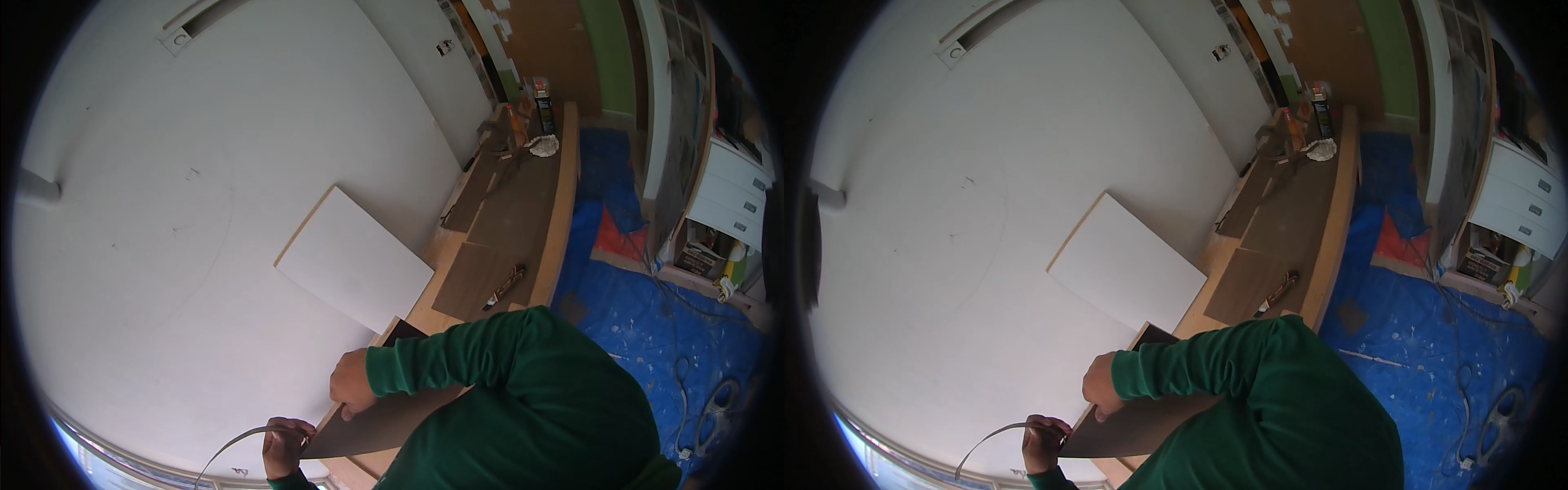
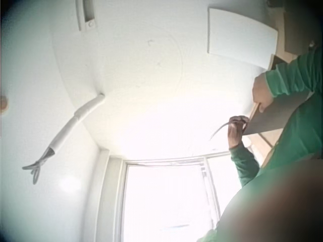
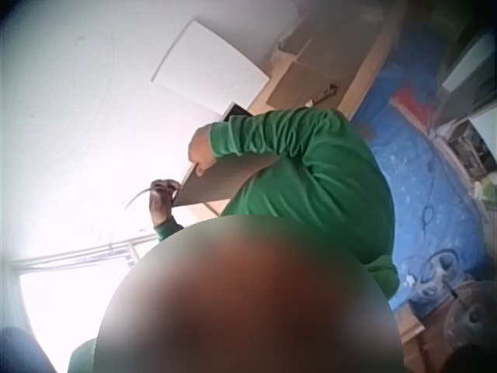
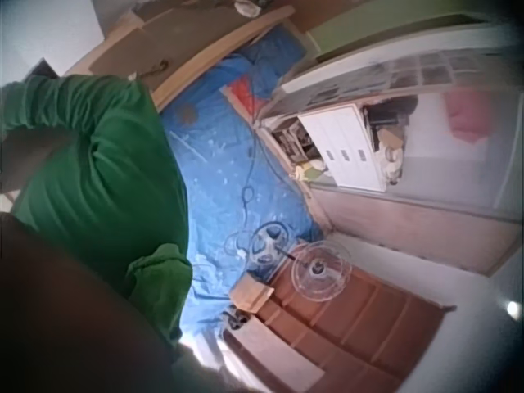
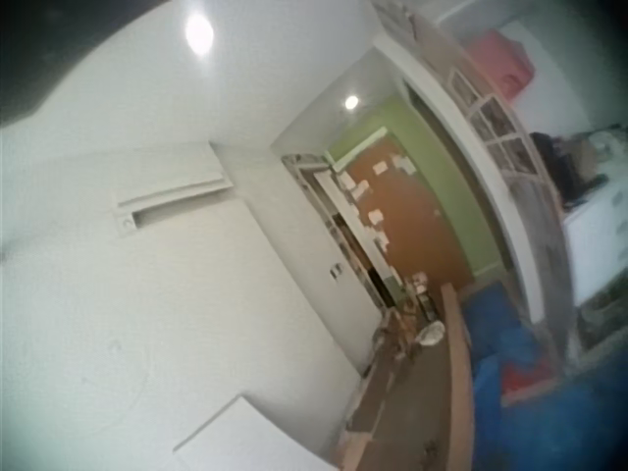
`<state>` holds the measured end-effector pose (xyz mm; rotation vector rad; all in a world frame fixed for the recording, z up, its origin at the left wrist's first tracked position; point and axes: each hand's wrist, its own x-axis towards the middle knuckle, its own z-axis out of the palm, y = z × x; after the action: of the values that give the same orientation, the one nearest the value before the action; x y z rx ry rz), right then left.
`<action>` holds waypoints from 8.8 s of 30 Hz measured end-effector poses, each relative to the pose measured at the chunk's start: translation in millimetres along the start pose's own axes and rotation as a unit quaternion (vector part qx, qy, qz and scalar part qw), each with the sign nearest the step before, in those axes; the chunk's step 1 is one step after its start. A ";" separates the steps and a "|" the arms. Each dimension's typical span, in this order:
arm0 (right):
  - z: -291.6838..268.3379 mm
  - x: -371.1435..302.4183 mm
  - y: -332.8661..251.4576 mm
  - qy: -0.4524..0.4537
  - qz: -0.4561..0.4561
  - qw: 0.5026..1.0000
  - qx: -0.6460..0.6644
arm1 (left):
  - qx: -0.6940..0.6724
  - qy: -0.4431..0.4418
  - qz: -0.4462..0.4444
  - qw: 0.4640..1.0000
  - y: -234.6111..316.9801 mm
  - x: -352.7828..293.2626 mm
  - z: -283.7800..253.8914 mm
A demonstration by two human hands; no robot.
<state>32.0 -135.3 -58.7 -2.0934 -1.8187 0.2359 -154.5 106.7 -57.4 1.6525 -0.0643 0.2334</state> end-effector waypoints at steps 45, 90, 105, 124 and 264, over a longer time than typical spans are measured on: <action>4.1 12.1 -9.0 -0.005 -0.018 0.996 -0.085 | 0.065 0.540 -0.252 0.801 -279.1 -216.7 -45.4; -119.2 259.1 321.8 -0.038 0.171 0.981 -0.088 | 0.097 0.531 -0.439 0.718 -392.1 -303.1 67.0; -83.6 304.1 328.4 0.096 0.194 0.941 -0.260 | 0.076 0.518 -0.428 0.737 -393.0 -291.2 83.3; 33.1 194.6 304.7 0.235 0.200 0.951 -0.036 | 0.031 0.449 -0.425 0.785 -417.1 -344.9 52.7; -251.4 -1776.8 1654.0 -0.166 0.590 0.786 0.083 | 0.218 -0.012 -0.134 0.967 -380.2 1416.2 1852.7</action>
<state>1363.0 -2099.8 -628.7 -2.8468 -0.2797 1.0600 1508.4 -1553.6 -303.9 2.0788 0.2070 0.0188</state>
